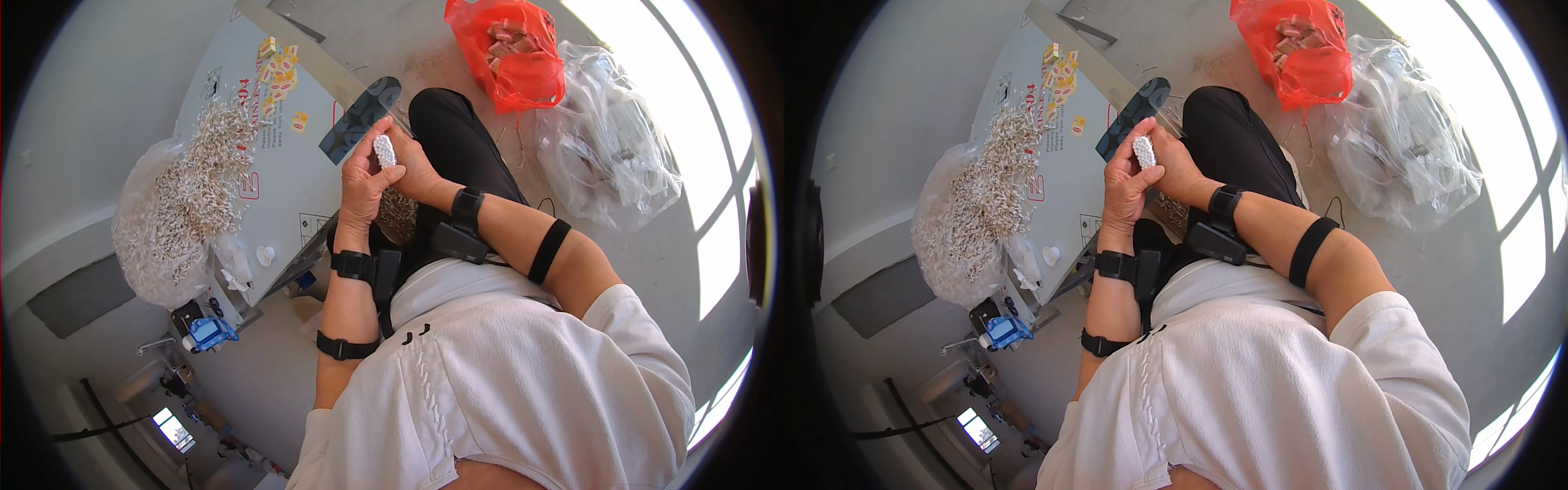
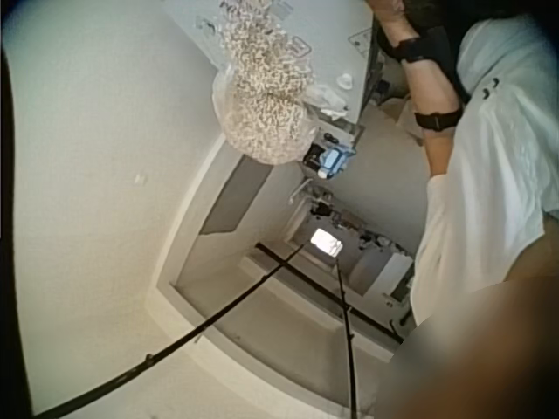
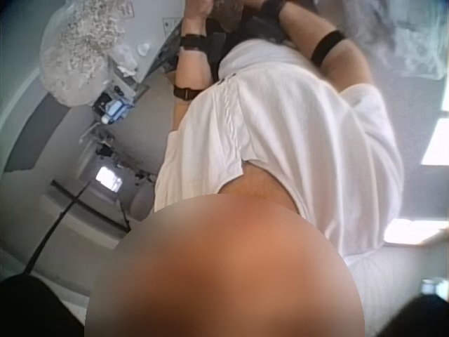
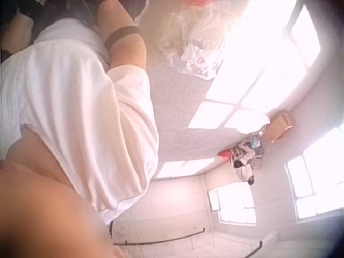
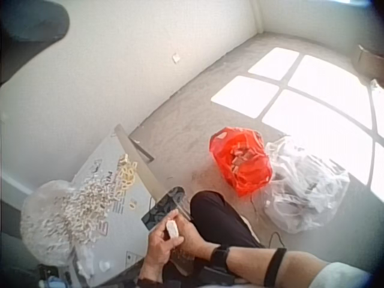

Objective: Packaging and labeling cotton swabs into plastic bags at a workshop table.

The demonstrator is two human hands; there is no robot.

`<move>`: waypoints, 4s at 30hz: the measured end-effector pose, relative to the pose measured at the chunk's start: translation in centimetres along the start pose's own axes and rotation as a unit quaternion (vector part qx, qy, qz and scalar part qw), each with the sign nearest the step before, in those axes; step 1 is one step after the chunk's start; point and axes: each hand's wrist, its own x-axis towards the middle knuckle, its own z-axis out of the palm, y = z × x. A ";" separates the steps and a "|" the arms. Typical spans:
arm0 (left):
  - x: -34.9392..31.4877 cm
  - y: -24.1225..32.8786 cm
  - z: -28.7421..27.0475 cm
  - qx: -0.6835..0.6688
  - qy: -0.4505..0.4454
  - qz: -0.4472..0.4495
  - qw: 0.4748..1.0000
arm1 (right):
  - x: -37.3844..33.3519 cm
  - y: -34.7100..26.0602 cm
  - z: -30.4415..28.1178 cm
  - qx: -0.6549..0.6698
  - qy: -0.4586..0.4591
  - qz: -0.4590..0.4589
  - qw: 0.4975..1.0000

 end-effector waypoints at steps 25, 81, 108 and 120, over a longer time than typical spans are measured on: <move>-0.1 -0.3 -0.3 0.023 0.022 -0.004 0.999 | -0.1 -0.2 0.0 0.015 0.000 0.034 0.999; -0.6 -0.3 -0.6 0.246 0.099 0.101 0.959 | 0.2 2.7 -0.4 0.254 -0.164 0.070 0.951; -1.2 -0.1 -3.5 0.303 0.152 0.133 0.931 | 0.3 0.2 -1.0 0.303 -0.152 0.136 0.931; -1.3 -0.3 -3.7 0.225 0.151 0.086 0.959 | 0.2 -0.7 -1.0 0.351 -0.145 0.156 0.912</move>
